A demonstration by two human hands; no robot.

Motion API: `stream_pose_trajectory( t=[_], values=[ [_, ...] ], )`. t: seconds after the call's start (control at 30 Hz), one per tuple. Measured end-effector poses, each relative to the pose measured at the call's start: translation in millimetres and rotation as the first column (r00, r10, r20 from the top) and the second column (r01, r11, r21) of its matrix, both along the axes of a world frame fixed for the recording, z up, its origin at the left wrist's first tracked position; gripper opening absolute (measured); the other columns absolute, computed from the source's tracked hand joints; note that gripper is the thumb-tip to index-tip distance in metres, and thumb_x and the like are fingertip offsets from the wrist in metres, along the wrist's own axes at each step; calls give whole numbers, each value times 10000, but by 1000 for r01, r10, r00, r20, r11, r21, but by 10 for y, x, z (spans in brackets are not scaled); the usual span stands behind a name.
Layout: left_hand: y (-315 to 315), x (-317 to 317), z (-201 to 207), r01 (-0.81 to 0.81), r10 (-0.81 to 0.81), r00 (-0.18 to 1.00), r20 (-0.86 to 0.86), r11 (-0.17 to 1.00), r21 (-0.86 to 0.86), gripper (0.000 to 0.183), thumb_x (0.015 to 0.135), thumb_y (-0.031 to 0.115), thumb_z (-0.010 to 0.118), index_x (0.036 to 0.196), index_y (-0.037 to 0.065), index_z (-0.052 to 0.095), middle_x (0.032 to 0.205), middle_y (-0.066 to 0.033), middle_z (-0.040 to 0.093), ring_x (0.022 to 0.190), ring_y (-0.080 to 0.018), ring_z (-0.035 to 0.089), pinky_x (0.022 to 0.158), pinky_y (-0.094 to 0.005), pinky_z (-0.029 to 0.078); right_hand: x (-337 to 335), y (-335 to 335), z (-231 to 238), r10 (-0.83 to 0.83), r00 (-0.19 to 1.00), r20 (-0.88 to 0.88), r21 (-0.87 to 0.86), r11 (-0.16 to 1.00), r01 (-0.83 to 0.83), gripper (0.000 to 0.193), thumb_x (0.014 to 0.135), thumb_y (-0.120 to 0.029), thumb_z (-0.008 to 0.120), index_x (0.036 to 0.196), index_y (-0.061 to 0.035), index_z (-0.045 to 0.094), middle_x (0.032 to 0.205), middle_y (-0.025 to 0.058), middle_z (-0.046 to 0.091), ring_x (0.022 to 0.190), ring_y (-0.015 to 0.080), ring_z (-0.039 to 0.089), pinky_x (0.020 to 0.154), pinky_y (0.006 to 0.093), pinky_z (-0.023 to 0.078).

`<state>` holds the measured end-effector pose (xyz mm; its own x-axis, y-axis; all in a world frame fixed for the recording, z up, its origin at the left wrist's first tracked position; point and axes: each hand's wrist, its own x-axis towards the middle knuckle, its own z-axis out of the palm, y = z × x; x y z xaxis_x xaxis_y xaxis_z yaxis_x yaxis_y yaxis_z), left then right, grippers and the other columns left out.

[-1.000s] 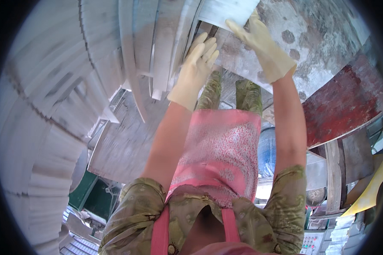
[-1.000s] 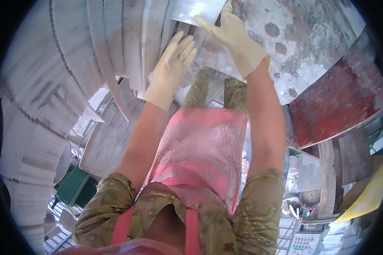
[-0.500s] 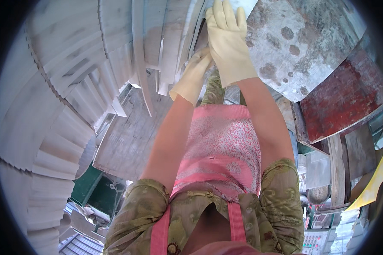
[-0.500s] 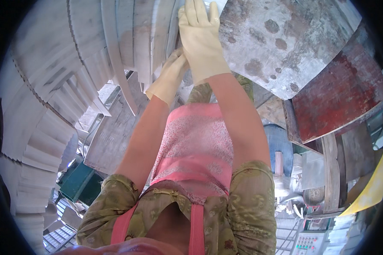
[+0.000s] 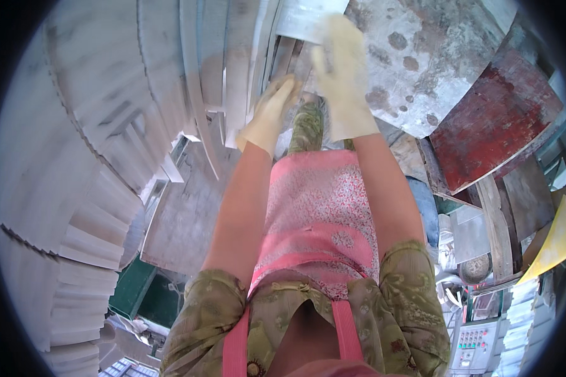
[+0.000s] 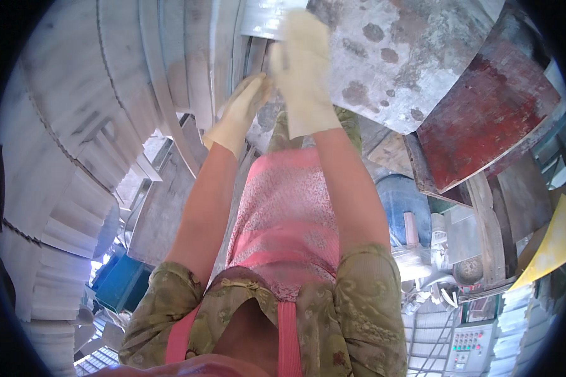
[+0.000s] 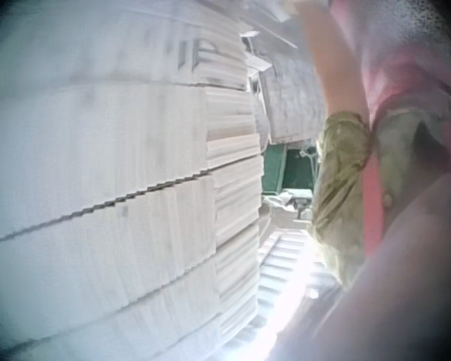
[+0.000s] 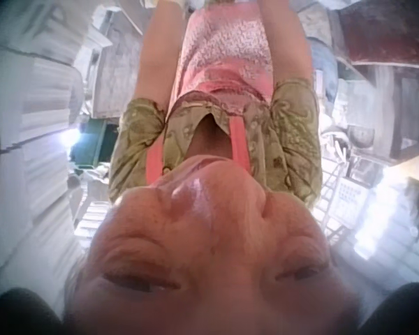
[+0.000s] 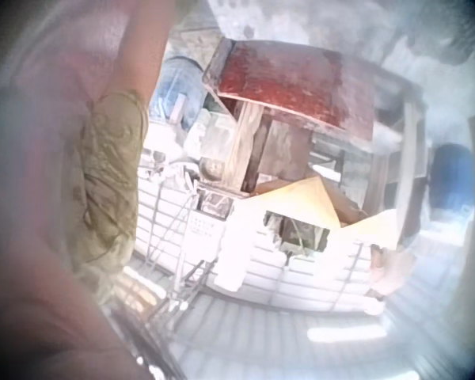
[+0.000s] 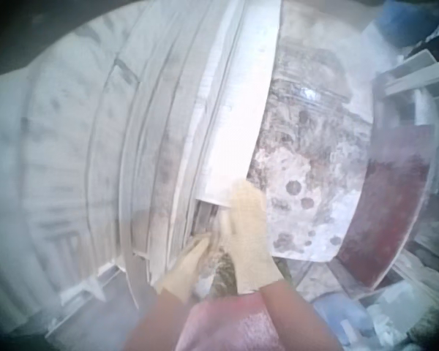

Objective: The person picks up white foam blocks from a pile and places them onto a yellow surface. They then move to a different area to pick up more blocks and return to stack them. The person repeats this process of picking up and stacking the foam blocks.

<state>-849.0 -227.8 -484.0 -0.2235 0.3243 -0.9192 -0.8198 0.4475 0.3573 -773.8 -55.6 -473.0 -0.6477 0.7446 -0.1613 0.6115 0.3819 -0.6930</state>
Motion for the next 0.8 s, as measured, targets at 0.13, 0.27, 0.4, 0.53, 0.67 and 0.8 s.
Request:
stream_pose_trajectory(
  t=[0.13,0.27,0.4,0.53,0.67,0.8],
  values=[
    [-55,-2,-19,131,-132,990,-47,991,-10,546,1017,318,645,1426,-17,507,1412,-173,579,1341,-274,541,1142,-397,414,192,-164,-256,-343,936,75,-502,799,333,408,860,-205,657,1189,36,651,1257,259,641,1139,425,606,998,451,485],
    [-48,-17,-60,48,-48,998,28,999,-3,546,1019,310,645,1429,-21,503,1416,-183,573,1355,-273,529,1142,-391,416,136,-260,-438,-453,868,201,-735,516,440,353,833,-232,662,1102,-3,686,1063,240,678,931,393,661,870,436,529],
    [-30,0,-59,78,-78,997,-16,997,3,545,1025,309,635,1435,-24,500,1411,-195,572,1353,-284,528,1139,-398,421,136,-237,-430,-366,920,136,-604,706,370,333,874,-276,666,1065,-4,689,1007,165,656,868,302,639,791,421,527],
    [-30,-36,-23,39,-40,999,35,999,38,544,1030,296,623,1438,-38,489,1397,-194,574,1346,-288,532,1137,-410,426,95,-241,-315,-578,808,113,-731,502,462,382,900,-336,671,1070,6,689,1016,145,645,919,268,609,777,412,508],
    [-39,-52,-15,28,-31,998,47,998,52,548,1033,291,616,1442,-48,480,1399,-192,570,1348,-284,529,1144,-411,419,12,-201,-290,-621,761,187,-733,428,529,418,903,-362,658,1042,31,697,976,192,658,929,320,614,790,424,502],
    [-59,-19,-23,114,-112,993,-30,991,73,558,1034,293,613,1449,-53,469,1401,-183,569,1347,-273,527,1148,-411,410,-14,-115,-416,-414,885,213,-507,727,462,420,896,-343,651,902,76,677,858,269,655,866,429,621,781,484,495]
  ],
)
